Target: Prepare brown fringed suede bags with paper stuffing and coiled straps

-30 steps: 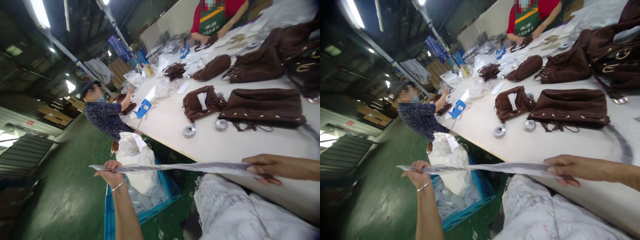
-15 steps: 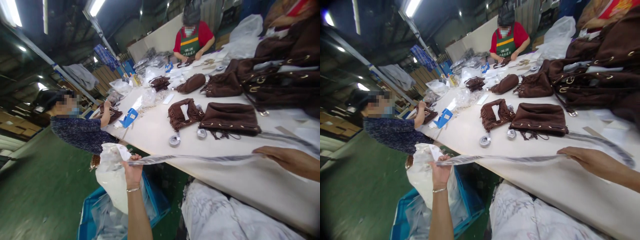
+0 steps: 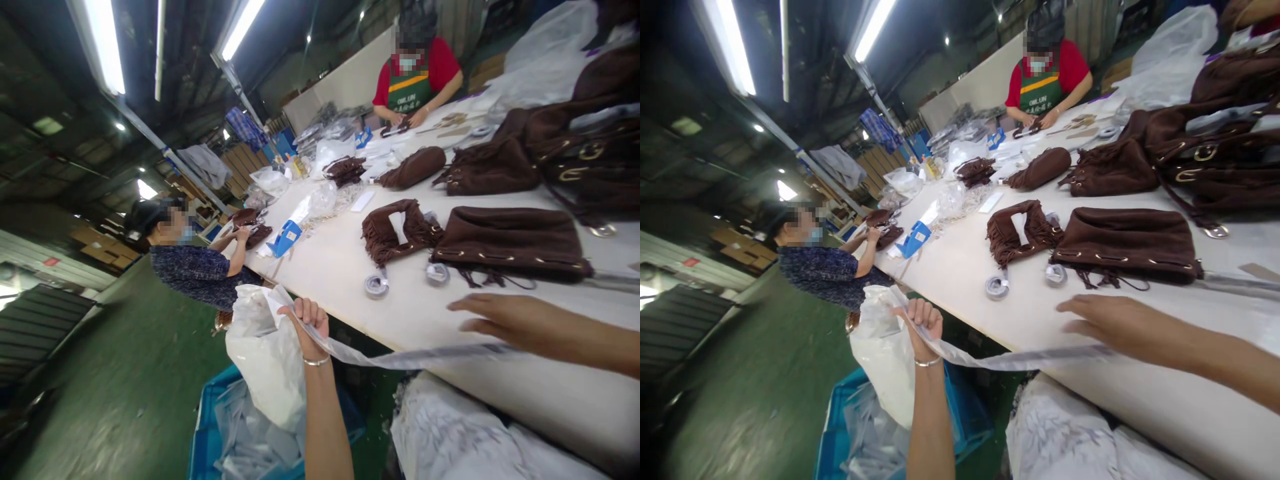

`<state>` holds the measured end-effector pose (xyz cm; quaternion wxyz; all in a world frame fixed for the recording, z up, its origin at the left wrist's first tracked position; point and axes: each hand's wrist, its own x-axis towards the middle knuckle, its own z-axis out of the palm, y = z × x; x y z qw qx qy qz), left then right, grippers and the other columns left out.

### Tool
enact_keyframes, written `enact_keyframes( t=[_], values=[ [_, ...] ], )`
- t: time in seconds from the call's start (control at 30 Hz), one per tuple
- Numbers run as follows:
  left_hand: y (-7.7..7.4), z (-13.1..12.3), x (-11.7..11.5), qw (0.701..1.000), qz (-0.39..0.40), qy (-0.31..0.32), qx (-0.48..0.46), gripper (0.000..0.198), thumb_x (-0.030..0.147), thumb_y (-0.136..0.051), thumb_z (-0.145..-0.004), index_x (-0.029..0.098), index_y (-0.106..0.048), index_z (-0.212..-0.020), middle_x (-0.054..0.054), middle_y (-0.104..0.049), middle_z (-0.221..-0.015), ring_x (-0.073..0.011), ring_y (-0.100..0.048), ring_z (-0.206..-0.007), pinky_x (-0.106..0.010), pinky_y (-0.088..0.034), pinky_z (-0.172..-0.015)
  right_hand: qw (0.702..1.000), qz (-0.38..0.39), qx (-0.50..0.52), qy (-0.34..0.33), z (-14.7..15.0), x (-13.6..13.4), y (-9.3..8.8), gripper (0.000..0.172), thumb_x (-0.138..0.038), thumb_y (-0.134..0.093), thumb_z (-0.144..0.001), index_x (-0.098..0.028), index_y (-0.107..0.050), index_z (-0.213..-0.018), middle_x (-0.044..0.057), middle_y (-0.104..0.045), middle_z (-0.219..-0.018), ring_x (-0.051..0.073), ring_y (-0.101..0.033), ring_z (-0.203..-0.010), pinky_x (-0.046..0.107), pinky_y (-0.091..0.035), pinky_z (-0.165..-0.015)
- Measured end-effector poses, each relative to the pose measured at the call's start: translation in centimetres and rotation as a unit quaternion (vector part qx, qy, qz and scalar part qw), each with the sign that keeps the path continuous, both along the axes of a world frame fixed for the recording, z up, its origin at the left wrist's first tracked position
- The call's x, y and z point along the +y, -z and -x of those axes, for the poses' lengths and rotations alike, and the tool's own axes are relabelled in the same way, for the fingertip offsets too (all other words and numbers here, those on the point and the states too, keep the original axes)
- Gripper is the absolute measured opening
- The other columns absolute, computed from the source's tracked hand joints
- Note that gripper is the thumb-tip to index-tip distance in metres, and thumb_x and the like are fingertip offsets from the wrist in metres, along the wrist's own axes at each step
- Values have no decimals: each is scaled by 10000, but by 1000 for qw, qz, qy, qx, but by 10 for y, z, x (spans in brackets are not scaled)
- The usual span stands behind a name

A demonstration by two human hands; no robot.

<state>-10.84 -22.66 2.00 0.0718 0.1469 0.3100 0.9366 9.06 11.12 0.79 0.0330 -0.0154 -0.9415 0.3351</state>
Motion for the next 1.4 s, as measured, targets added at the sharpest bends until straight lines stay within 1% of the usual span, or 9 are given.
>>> enact_keyframes(
  t=[0.13, 0.33, 0.43, 0.6, 0.73, 0.87, 1.1, 1.2, 1.4],
  values=[
    [-32, -13, 22, 992, -93, 69, 50, 531, 603, -417, -898, 209, -226, -598, 81, -188, -492, -81, -132, -402, -197, -183, -358, 955, 202, -86, -198, 72, -110, -49, 583, -626, -428, -886, -202, -599, -1248, 127, -626, -1240, 271, -579, -1119, 399, -426, -980],
    [-70, -19, 17, 987, -109, 3, 115, 544, 588, -404, -911, 189, -260, -571, 65, -244, -503, -77, -229, -422, -180, -251, -394, 708, 496, -356, -355, 84, -173, -38, 581, -656, -510, -826, -136, -628, -1056, 43, -659, -713, 104, -565, -507, 218, -455, -513],
    [-64, -20, -1, 994, -19, -65, 80, 514, 601, -403, -906, 186, -415, -601, 38, -416, -590, -78, -392, -506, -175, -352, -469, 786, 498, -273, -244, 73, -166, -35, 409, -553, -604, -803, -153, -601, -891, -20, -589, -597, 59, -439, -404, 172, -329, -412],
    [-36, -16, -76, 978, 172, -99, -65, 621, 716, -455, -807, 179, -665, -1039, -112, -636, -1155, -223, -587, -1053, -359, -493, -874, 939, 291, -99, -152, 59, -121, -47, 307, -479, -549, -844, -178, -596, -801, -9, -577, -578, 109, -504, -500, 207, -347, -471],
    [-42, -18, -108, 933, 339, -120, -3, 594, 625, -500, -842, 163, -620, -1195, -151, -579, -1305, -279, -529, -1208, -435, -416, -1019, 952, 231, -125, -156, 57, -87, -55, 320, -489, -523, -848, -183, -611, -820, 1, -577, -599, 126, -508, -535, 216, -336, -476],
    [-59, -25, -63, 801, 552, -22, 228, 455, 417, -566, -877, 249, -556, -1299, -94, -476, -1439, -263, -380, -1361, -469, -238, -1154, 952, 177, -156, -193, 60, -72, -65, 298, -470, -516, -855, -193, -617, -810, -9, -577, -590, 119, -482, -526, 211, -306, -469],
    [-51, -22, 8, 645, 555, 418, 318, 436, 509, -440, -914, 194, -675, -1104, -126, -684, -1127, -280, -587, -1142, -422, -402, -1025, 954, 125, -153, -226, 57, -44, -97, 288, -451, -525, -860, -191, -649, -847, -12, -558, -582, 121, -488, -555, 214, -324, -519],
    [-42, -23, 4, 666, 485, 536, 182, 471, 525, -478, -896, 134, -660, -1085, -102, -679, -811, -237, -669, -821, -373, -494, -829, 958, 114, -142, -221, 61, -20, -100, 307, -470, -537, -850, -183, -647, -848, -9, -551, -593, 123, -486, -564, 220, -330, -531],
    [-28, -37, 0, 731, 406, 547, 34, 424, 465, -684, -781, 86, -679, -970, -24, -565, -638, -178, -627, -623, -385, -513, -765, 961, 85, -144, -220, 75, 6, -83, 302, -458, -535, -852, -173, -629, -827, -10, -560, -622, 121, -508, -588, 222, -350, -561]
  ],
)
